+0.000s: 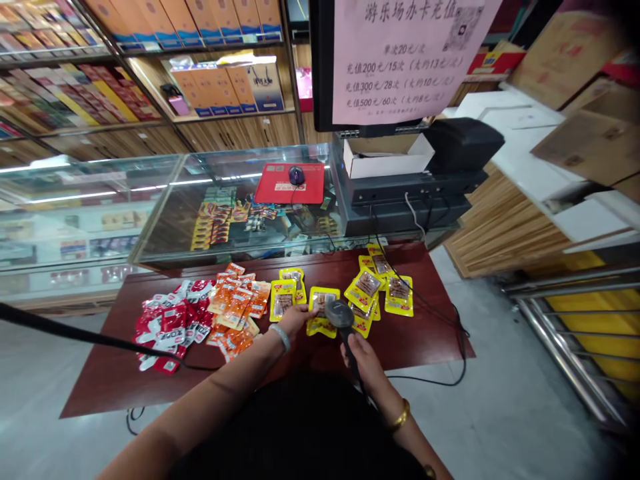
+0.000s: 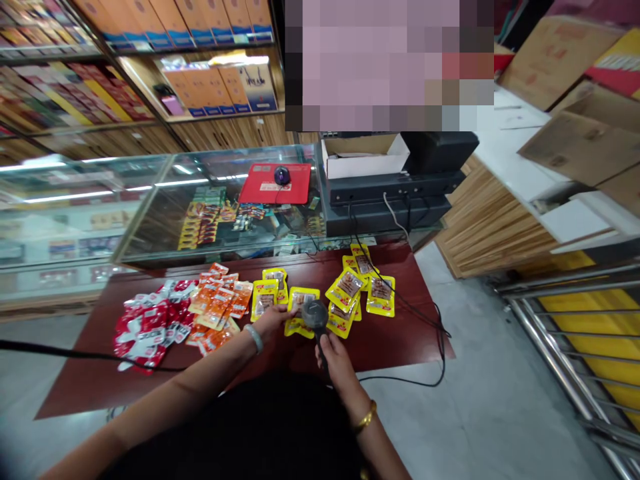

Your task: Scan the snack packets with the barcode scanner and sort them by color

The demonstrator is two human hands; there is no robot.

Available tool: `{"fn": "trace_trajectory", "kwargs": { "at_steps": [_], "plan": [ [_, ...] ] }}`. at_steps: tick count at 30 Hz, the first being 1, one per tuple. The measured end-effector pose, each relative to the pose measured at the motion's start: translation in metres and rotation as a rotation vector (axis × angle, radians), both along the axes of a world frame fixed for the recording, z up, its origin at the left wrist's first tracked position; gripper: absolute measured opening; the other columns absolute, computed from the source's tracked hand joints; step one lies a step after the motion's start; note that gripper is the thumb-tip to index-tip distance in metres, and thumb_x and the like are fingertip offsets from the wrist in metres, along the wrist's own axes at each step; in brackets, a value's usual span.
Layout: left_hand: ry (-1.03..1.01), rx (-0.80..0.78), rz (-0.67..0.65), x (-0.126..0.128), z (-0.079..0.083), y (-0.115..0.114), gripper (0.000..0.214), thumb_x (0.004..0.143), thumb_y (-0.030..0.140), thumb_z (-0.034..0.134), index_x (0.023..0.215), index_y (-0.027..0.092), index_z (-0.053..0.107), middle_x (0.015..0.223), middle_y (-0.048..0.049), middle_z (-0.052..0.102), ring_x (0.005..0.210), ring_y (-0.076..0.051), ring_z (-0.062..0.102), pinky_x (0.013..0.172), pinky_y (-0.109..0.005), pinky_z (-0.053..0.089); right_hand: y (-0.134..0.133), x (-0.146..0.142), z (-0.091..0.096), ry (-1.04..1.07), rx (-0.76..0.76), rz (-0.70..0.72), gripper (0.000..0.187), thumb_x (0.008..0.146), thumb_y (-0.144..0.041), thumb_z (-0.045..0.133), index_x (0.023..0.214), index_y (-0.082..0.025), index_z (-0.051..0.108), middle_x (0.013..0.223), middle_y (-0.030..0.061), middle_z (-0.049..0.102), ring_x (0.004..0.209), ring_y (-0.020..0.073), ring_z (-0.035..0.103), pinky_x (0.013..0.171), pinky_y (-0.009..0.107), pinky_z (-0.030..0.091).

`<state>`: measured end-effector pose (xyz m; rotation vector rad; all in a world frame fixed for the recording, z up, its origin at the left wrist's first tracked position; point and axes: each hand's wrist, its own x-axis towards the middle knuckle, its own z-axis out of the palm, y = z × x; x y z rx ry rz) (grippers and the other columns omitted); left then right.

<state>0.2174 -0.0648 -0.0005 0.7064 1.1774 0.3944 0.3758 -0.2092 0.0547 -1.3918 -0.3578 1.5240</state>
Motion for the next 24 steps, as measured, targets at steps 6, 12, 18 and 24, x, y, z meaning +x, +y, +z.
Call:
{"fn": "trace_trajectory", "kwargs": {
  "at_steps": [6, 12, 18, 24],
  "plan": [
    [-0.024, 0.172, -0.136, 0.047, 0.008, 0.024, 0.056, 0.052, 0.048, 0.083, 0.092, 0.010, 0.071, 0.078, -0.0061, 0.072, 0.067, -0.013, 0.060, 0.070, -0.027, 0.048, -0.003, 0.011, 0.000, -0.027, -0.009, -0.070, 0.054, 0.067, -0.072, 0.065, 0.070, -0.020, 0.052, 0.057, -0.0033, 0.053, 0.043, 0.0079, 0.043, 0.042, 0.021, 0.032],
    [0.705, 0.469, -0.165, -0.044, -0.009, 0.025, 0.037, 0.071, 0.040, 0.069, 0.095, 0.013, 0.066, 0.096, -0.0095, 0.069, 0.091, -0.021, 0.062, 0.084, -0.032, 0.045, -0.001, 0.016, 0.004, -0.055, -0.008, -0.053, 0.053, 0.069, -0.071, 0.064, 0.067, -0.019, 0.053, 0.056, -0.0030, 0.051, 0.044, 0.0086, 0.042, 0.043, 0.022, 0.032],
    [1.156, 0.501, -0.382, -0.103, -0.004, 0.020, 0.050, 0.075, 0.049, 0.063, 0.110, 0.014, 0.054, 0.112, -0.0168, 0.063, 0.108, -0.029, 0.059, 0.087, -0.033, 0.043, 0.004, 0.006, 0.008, -0.043, -0.013, 0.009, 0.054, 0.068, -0.072, 0.063, 0.066, -0.019, 0.053, 0.052, -0.0030, 0.049, 0.044, 0.0090, 0.041, 0.043, 0.022, 0.030],
    [1.119, 0.397, -0.449, -0.089, -0.002, 0.027, 0.053, 0.074, 0.050, 0.064, 0.110, 0.013, 0.050, 0.105, -0.0176, 0.067, 0.097, -0.029, 0.065, 0.076, -0.032, 0.045, 0.006, -0.002, 0.009, -0.033, -0.013, 0.058, 0.053, 0.069, -0.072, 0.063, 0.067, -0.019, 0.054, 0.053, -0.0032, 0.050, 0.046, 0.0094, 0.042, 0.043, 0.022, 0.030]
  ]
}}
